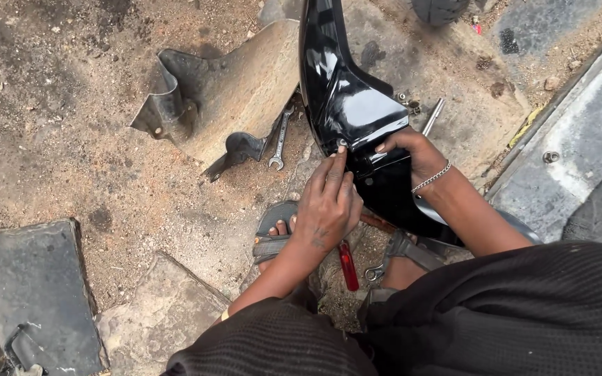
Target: The recorder is assembling and attaching parts of a motorcycle front mudguard or fairing using bolts and tools.
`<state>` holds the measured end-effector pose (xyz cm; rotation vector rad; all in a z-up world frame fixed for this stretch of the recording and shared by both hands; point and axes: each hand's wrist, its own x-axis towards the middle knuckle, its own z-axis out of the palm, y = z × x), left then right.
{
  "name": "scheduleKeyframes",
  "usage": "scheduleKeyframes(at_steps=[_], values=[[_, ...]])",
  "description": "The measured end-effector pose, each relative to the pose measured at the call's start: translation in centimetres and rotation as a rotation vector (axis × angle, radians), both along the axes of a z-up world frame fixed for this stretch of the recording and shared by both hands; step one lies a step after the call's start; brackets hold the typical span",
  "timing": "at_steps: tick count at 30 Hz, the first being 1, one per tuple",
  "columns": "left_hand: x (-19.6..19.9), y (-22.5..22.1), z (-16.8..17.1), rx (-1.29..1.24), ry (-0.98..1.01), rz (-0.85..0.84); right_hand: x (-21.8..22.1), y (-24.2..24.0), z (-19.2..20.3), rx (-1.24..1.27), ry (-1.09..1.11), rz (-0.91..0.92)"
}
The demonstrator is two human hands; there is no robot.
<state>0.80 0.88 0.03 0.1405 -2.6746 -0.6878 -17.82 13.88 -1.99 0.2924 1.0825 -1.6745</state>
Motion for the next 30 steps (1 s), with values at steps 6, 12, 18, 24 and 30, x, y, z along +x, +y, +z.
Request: scheduleKeyframes(at_steps=[6,12,18,24,30], values=[[-0.5,-1.4,1.3,0.014,0.024,0.033,0.1,0.4,-1.5,0.015,-0.024,0.014],[-1.6,-2.3,1.3,0.046,0.098,0.195,0.5,-0.5,0.1,0.020,0.007,-0.014],[-3.5,-1.7,1.1,0.490,0.090,0.333,0.5,-1.0,1.2,0.021,0.051,-0.014],[-3.8,-1.1,-0.9,0.735,0.108,0.506,0.9,-0.7,0.1,0.051,0.046,0.031],[-3.5,-1.6,-3.4,1.208,0.039,0.619,1.5,0.0,-1.7,0.015,0.062,0.055]])
